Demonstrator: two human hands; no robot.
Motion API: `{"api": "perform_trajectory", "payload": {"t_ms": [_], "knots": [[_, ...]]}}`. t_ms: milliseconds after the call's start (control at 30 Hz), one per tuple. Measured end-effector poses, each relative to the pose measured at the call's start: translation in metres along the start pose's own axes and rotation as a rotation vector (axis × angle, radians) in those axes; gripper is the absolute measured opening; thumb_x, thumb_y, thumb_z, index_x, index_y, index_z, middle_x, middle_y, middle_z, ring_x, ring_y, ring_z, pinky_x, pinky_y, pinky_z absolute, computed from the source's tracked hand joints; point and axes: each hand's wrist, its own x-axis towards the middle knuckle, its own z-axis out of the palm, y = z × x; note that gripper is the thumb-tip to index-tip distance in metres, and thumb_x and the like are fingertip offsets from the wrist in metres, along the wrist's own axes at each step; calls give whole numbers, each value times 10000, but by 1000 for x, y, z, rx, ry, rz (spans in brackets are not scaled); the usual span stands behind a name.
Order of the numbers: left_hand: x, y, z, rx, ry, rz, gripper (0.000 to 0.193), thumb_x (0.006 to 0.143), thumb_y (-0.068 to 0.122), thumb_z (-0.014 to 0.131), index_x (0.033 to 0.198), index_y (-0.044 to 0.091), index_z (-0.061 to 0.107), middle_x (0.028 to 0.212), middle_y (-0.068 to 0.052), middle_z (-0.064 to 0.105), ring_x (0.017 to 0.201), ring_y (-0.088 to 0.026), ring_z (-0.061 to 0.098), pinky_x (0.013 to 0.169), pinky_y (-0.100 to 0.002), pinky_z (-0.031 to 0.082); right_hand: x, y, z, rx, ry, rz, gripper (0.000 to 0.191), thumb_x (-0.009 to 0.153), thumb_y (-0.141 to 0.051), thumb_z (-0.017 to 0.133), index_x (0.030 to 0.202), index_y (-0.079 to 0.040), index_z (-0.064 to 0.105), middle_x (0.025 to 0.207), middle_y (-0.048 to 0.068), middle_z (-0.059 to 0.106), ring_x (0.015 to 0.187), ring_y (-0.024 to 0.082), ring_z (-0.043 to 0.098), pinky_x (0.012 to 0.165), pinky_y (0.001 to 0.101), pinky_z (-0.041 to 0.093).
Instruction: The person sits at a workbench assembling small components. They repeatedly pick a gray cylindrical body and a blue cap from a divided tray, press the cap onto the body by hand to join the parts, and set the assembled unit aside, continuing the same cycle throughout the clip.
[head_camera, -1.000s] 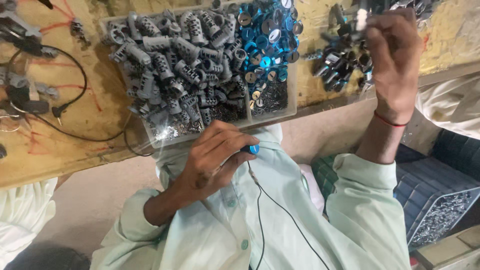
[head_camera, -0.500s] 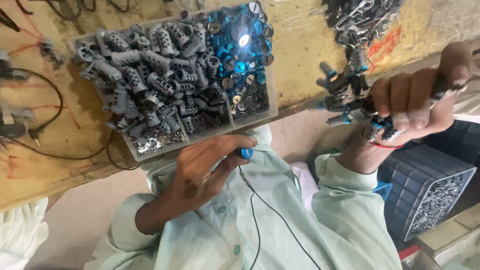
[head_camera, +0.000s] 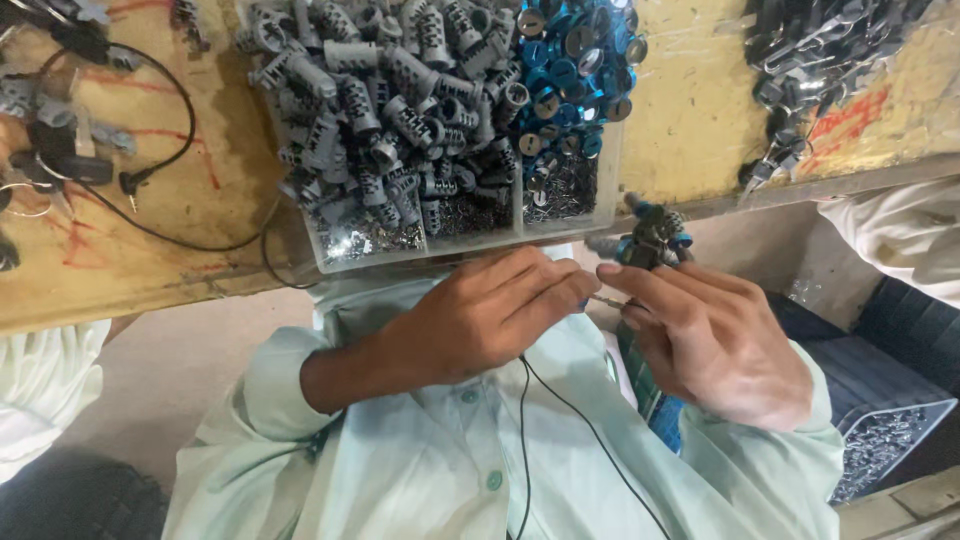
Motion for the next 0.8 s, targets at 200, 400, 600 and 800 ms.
{"api": "perform_trajectory", "payload": {"t_ms": [200, 400, 600, 800], "knots": [[6, 4, 12, -498, -122, -227, 400, 1042, 165, 736, 1377, 36, 559, 1140, -103, 694, 1042, -231, 716, 876, -340, 580, -15, 1, 1, 202, -93, 160, 548, 826, 98, 647, 1334, 106, 442, 1018, 176, 697, 689, 277, 689, 597, 399, 558], [-7, 11, -2, -509, 11, -406, 638, 992, 132, 730, 1534, 42, 406, 1158, -84, 694, 947, -157, 710, 854, -295, 602, -44, 43, -22, 1130, 650, 63, 419, 831, 100, 612, 1236, 85, 506, 989, 168, 707, 688, 250, 706, 567, 347, 566], [-32, 19, -37, -230, 94, -533, 341, 956, 11, 727, 1282, 54, 637, 1060, -82, 730, 939, -169, 745, 808, -297, 611, -20, 85, -15, 1090, 919, 214, 282, 846, 109, 574, 1123, 54, 566, 968, 157, 710, 702, 234, 723, 549, 313, 574], [-54, 29, -67, 604, -25, -672, 245, 940, 63, 708, 1181, 36, 677, 1034, -147, 676, 858, -336, 669, 703, -432, 533, 44, 12, -53, 582, 386, 240, 197, 862, 118, 536, 1009, 24, 626, 947, 145, 714, 717, 219, 739, 530, 279, 582]]}}
